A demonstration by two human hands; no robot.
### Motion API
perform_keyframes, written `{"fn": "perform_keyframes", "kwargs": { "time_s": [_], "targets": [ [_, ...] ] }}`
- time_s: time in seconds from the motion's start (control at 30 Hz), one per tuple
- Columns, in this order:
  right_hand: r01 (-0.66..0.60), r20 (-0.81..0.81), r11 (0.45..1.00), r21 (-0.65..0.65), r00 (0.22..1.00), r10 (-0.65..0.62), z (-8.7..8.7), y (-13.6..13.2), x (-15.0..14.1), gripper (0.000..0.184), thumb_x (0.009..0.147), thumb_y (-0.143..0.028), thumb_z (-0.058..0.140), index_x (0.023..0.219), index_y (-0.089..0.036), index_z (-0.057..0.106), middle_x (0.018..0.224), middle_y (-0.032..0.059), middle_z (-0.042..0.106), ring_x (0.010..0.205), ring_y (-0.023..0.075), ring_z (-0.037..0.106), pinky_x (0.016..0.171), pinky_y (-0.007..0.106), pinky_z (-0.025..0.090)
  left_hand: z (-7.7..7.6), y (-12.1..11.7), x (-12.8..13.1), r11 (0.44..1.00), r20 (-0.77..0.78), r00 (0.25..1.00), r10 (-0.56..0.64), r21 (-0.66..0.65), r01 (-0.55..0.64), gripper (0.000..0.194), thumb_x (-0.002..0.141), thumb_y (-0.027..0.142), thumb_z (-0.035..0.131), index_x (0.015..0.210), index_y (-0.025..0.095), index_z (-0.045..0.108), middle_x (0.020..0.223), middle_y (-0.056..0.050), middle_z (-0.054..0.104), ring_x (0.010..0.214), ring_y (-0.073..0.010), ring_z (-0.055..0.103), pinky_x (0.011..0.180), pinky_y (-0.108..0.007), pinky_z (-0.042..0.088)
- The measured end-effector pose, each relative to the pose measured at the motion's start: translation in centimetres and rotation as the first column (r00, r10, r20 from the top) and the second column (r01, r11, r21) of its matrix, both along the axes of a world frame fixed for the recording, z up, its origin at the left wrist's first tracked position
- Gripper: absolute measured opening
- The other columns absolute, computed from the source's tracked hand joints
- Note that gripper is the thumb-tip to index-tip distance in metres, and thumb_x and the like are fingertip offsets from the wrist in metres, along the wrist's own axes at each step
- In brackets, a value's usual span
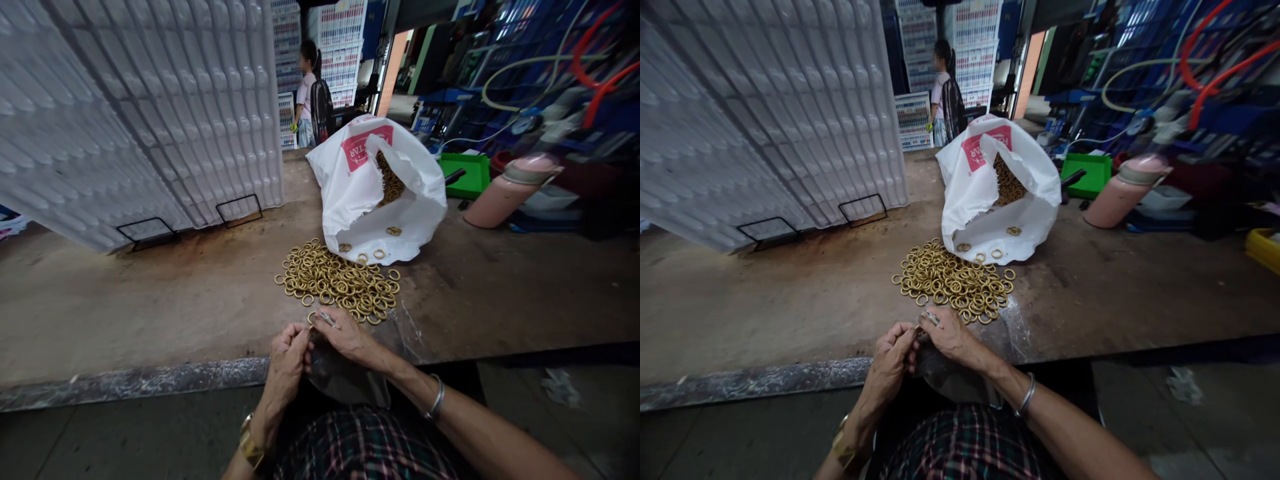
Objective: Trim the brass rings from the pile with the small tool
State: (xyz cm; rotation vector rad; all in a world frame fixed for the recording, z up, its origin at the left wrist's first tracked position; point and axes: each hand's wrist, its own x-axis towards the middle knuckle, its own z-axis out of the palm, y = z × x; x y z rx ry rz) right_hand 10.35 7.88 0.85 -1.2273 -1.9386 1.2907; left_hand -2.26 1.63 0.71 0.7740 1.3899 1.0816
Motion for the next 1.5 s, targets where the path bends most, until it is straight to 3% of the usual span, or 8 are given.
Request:
{"fn": "perform_keyframes", "kwargs": {
  "time_s": [0.17, 0.33, 0.6, 0.7, 0.87, 1.13, 1.33, 1.5],
  "targets": [
    [0.054, -0.098, 0.995, -0.080, 0.993, -0.062, -0.1, 0.1, 0.2, 0.024, 0.079, -0.033, 0.041, 0.059, -0.019, 0.040, 0.053, -0.0062, 0.036, 0.050, 0.0079, 0.032, 0.048, 0.021, 0.027, 0.1, 0.0, -0.1, 1.000, 0.227, 0.973, -0.026, -0.007, 0.028, 0.032, 0.072, 0.045, 0.061, 0.081, 0.016, 0.051, 0.058, 0.005, 0.049, 0.039, -0.0036, 0.038, 0.035, -0.014, 0.032],
    [0.063, -0.117, 0.996, -0.062, 0.991, -0.070, 0.1, -0.2, 0.2, 0.025, 0.080, -0.036, 0.040, 0.063, -0.018, 0.045, 0.057, -0.0045, 0.042, 0.054, 0.0092, 0.038, 0.052, 0.022, 0.031, 0.4, -0.1, 0.1, 0.999, 0.359, 0.933, -0.033, -0.014, 0.040, 0.032, 0.071, 0.043, 0.063, 0.084, 0.017, 0.049, 0.057, 0.007, 0.048, 0.039, -0.0033, 0.037, 0.035, -0.014, 0.031],
    [0.009, -0.042, 0.999, -0.036, 0.999, -0.011, 0.0, 0.0, -0.2, 0.026, 0.077, -0.036, 0.042, 0.058, -0.019, 0.040, 0.055, -0.0050, 0.038, 0.055, 0.0095, 0.036, 0.052, 0.022, 0.030, -0.1, 0.3, 0.4, 0.998, 0.054, 0.996, -0.064, 0.016, 0.063, 0.040, 0.072, 0.056, 0.054, 0.072, 0.017, 0.047, 0.052, 0.006, 0.046, 0.037, -0.0041, 0.036, 0.035, -0.016, 0.032],
    [-0.018, -0.031, 0.999, -0.038, 0.999, 0.017, 0.3, 0.3, -0.3, 0.026, 0.078, -0.035, 0.041, 0.058, -0.019, 0.038, 0.055, -0.0051, 0.038, 0.055, 0.0094, 0.036, 0.052, 0.022, 0.030, 0.2, 0.6, 0.4, 0.998, 0.013, 0.998, -0.062, 0.025, 0.062, 0.044, 0.070, 0.061, 0.053, 0.070, 0.017, 0.047, 0.051, 0.006, 0.045, 0.036, -0.0041, 0.035, 0.035, -0.016, 0.031],
    [-0.020, 0.013, 0.999, -0.025, 1.000, 0.020, 0.5, 0.6, -0.4, 0.023, 0.078, -0.030, 0.040, 0.057, -0.019, 0.037, 0.055, -0.0048, 0.039, 0.054, 0.0096, 0.036, 0.050, 0.021, 0.028, 0.2, 0.8, 0.5, 0.998, 0.030, 0.998, -0.057, 0.018, 0.056, 0.048, 0.067, 0.064, 0.053, 0.070, 0.017, 0.047, 0.052, 0.006, 0.046, 0.036, -0.0038, 0.035, 0.034, -0.015, 0.030],
    [-0.012, -0.032, 0.999, -0.038, 0.999, 0.011, -1.3, 1.0, -0.3, 0.022, 0.079, -0.029, 0.037, 0.061, -0.018, 0.042, 0.054, -0.0045, 0.042, 0.053, 0.0094, 0.039, 0.050, 0.021, 0.028, -1.9, 1.2, 0.8, 0.999, 0.118, 0.992, -0.053, 0.007, 0.052, 0.053, 0.060, 0.068, 0.056, 0.070, 0.017, 0.048, 0.046, 0.007, 0.043, 0.031, -0.0036, 0.030, 0.030, -0.016, 0.026],
    [0.049, -0.039, 0.998, -0.033, 0.998, -0.050, -1.2, 0.7, 0.5, 0.021, 0.079, -0.025, 0.038, 0.061, -0.017, 0.045, 0.055, -0.0042, 0.046, 0.052, 0.0089, 0.042, 0.051, 0.021, 0.030, -1.1, 0.8, 1.0, 0.997, 0.109, 0.992, -0.066, 0.049, 0.061, 0.037, 0.072, 0.053, 0.056, 0.072, 0.016, 0.050, 0.052, 0.005, 0.047, 0.038, -0.0047, 0.037, 0.036, -0.016, 0.031],
    [0.062, -0.034, 0.997, -0.050, 0.997, -0.064, -0.7, 0.3, 0.9, 0.022, 0.079, -0.025, 0.039, 0.059, -0.018, 0.045, 0.054, -0.0047, 0.048, 0.053, 0.0086, 0.042, 0.052, 0.021, 0.031, -0.4, 0.5, 1.1, 0.997, 0.174, 0.981, -0.082, 0.015, 0.081, 0.033, 0.072, 0.049, 0.058, 0.077, 0.017, 0.051, 0.059, 0.006, 0.048, 0.040, -0.0040, 0.039, 0.037, -0.014, 0.032]
  ]
}}
